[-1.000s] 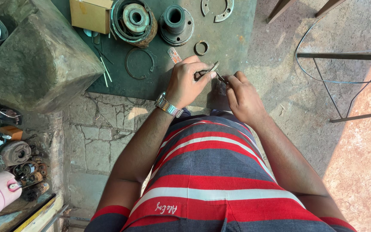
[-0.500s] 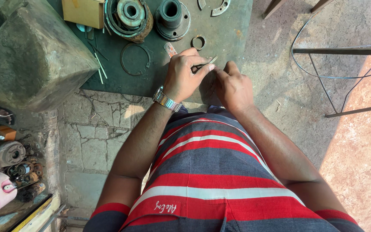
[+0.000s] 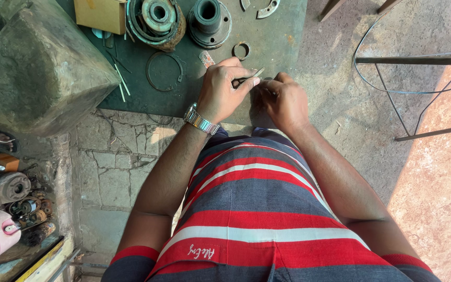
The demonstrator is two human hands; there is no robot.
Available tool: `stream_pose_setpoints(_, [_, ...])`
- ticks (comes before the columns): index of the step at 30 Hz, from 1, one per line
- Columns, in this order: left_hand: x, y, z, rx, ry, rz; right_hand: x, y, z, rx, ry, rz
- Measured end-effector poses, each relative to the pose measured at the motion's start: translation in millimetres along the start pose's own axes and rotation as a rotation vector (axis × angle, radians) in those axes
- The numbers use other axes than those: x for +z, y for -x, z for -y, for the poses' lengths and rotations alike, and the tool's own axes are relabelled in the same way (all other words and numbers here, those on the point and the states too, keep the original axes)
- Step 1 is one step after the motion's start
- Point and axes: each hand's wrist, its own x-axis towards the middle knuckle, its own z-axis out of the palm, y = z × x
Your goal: The person uses a metal file to smooth the edges of a circular metal part on a workbench. They repeatedly rub the file along the inner and outer edges, repositioning the part as needed. The person also briefly uses a small metal scraper on the same part.
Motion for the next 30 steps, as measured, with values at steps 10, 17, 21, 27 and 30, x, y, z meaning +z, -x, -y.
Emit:
stream_pose_setpoints(10, [-1,1,1,0.014,-0.007,0.001,7,3,-6,-0.020,-0.042,0.018])
stream_pose_setpoints(17, [1,3,2,0.002,0.020,0.002,15,8,-20,0.001,-0.220,0.049])
stream_pose_setpoints(21, [0,2,3,-0.010,0.013,0.003,14,4,-24,0.416,-0.826,0.332])
stream_pose_setpoints(27, [0,1,1,0.000,0.018,0.008,0,1,-31,-0.205,0.029,-0.082])
stream_pose_setpoints(30, [4,-9,2,0.006,-0.019,-0.014,4,7,-30,-0.196,0.162,-0.179])
